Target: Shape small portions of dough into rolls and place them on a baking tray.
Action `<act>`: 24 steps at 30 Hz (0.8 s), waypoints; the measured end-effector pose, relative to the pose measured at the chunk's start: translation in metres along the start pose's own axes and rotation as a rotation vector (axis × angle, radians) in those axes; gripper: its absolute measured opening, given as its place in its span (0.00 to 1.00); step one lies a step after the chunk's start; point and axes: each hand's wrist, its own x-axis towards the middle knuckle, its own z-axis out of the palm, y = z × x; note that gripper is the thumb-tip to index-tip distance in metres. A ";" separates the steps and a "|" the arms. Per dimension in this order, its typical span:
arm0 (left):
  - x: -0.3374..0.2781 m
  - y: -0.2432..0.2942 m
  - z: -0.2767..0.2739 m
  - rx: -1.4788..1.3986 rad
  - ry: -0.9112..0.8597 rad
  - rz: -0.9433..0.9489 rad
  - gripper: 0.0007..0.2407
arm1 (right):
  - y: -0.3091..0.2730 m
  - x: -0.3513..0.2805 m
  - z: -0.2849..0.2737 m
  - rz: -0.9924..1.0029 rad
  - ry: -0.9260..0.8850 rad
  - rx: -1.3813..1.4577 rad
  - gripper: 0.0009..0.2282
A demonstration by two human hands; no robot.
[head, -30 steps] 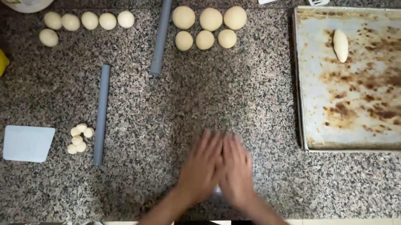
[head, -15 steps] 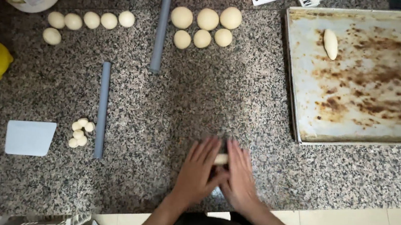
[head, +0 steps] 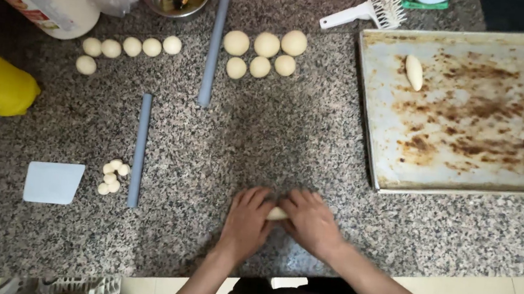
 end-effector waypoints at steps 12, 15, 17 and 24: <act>0.089 0.133 -0.018 -0.512 -0.016 -0.314 0.18 | 0.126 -0.034 -0.067 0.097 -0.184 0.335 0.14; 0.126 0.173 0.007 -0.539 -0.012 -0.466 0.23 | 0.174 -0.046 -0.112 0.199 -0.301 0.543 0.18; 0.151 0.197 0.027 -0.659 0.029 -0.450 0.22 | 0.219 -0.055 -0.125 0.096 -0.323 0.700 0.20; 0.231 0.254 0.121 -0.757 0.144 -0.518 0.23 | 0.343 -0.051 -0.168 -0.045 -0.345 0.582 0.18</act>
